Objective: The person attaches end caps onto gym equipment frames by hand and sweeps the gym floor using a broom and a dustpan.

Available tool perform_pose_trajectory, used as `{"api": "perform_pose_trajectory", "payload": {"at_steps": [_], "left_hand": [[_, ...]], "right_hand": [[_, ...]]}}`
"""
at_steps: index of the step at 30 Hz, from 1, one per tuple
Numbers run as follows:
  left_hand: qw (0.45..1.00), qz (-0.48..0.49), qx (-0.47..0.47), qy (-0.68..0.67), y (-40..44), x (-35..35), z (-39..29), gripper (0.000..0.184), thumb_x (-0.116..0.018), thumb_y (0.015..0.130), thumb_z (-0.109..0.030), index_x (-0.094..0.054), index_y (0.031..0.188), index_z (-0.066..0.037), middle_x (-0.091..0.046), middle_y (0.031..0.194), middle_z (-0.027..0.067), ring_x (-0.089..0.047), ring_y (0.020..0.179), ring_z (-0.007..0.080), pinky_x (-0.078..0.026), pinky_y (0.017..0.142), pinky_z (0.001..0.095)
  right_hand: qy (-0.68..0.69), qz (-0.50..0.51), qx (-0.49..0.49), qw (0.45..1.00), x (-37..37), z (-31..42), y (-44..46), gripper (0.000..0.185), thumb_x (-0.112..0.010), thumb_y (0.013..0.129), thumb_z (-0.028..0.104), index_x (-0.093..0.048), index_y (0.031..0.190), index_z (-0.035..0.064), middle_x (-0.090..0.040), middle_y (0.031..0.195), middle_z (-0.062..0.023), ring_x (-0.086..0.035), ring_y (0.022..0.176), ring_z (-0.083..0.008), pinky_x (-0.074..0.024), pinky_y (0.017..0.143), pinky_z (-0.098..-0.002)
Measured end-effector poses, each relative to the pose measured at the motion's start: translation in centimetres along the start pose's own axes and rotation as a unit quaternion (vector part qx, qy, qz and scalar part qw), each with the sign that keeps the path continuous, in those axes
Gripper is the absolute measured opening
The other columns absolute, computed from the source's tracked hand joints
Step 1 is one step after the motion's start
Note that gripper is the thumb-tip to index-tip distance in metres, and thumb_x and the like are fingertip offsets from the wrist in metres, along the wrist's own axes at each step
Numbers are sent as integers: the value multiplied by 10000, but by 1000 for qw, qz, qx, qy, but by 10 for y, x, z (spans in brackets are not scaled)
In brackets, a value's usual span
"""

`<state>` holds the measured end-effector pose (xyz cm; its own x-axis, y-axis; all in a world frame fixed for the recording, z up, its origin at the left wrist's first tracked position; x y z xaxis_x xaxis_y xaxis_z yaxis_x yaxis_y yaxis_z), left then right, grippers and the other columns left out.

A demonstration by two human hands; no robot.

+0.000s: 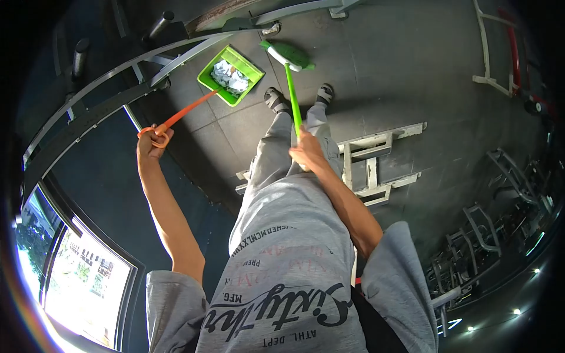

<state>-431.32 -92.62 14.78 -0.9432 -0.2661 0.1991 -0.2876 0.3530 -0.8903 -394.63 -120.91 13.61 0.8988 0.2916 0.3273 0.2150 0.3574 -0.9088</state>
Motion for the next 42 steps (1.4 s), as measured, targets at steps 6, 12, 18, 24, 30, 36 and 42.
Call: {"api": "perform_pose_trajectory", "payload": {"at_steps": [6,12,18,24,30,36,42], "left_hand": [[989,-64,-114,63,39,12,-30,151,-506,820,3,-460,955,54,-537,841,187,-613,655,288,-594,691,476],[977,-95,-138,128,25,-1,-23,129,-508,849,-42,-491,905,73,-581,879,197,-633,660,254,-599,604,390],[971,-101,-154,153,27,-17,-20,116,-497,845,-48,-525,805,58,-572,756,158,-584,553,200,-510,447,294],[970,-91,-163,157,38,-18,-29,92,-509,804,-28,-523,766,55,-563,721,159,-584,533,205,-496,427,298],[971,-96,-158,151,39,-6,-29,73,-516,765,-8,-530,719,47,-556,671,148,-577,506,209,-478,416,304],[967,-81,-171,172,33,-16,-30,66,-533,742,1,-560,697,41,-563,635,138,-566,478,202,-461,412,308],[956,-110,-173,212,42,-26,-30,72,-583,717,-19,-590,730,51,-594,652,151,-605,506,218,-471,423,317]], "right_hand": [[106,-130,-2,986,81,-95,-70,562,-554,685,53,-574,1245,87,-651,1020,-239,-662,850,-249,-491,764,-325],[98,-255,-43,961,88,-146,13,399,-599,707,38,-604,1105,11,-573,607,-73,-552,498,-133,-439,458,-287],[261,-91,-96,956,-19,-51,72,206,-614,621,51,-578,795,-54,-616,685,-226,-655,700,-324,-505,663,-401],[-11,6,-1,1000,-46,29,-23,459,-634,687,72,-574,1128,-37,-641,916,-262,-633,898,-397,-517,767,-418],[91,-20,41,995,56,-53,-95,544,-668,701,68,-568,1235,40,-632,1116,-213,-610,1066,-252,-464,887,-309],[-3,-198,34,980,129,-90,-40,357,-583,716,70,-634,1058,-16,-631,671,-126,-582,558,-149,-475,547,-332],[116,-168,-44,978,57,-25,59,125,-585,624,34,-609,714,-49,-622,616,-188,-663,608,-305,-515,582,-371]]}}
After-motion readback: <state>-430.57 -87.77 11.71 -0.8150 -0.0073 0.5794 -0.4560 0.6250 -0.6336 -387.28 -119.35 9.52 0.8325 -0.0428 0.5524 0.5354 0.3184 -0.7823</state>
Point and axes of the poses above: each hand's wrist, its own y-axis towards the middle knuckle, its own x-axis out of the back of the hand, z = x × y, the point moved 5 cm from there along y, towards the middle knuckle
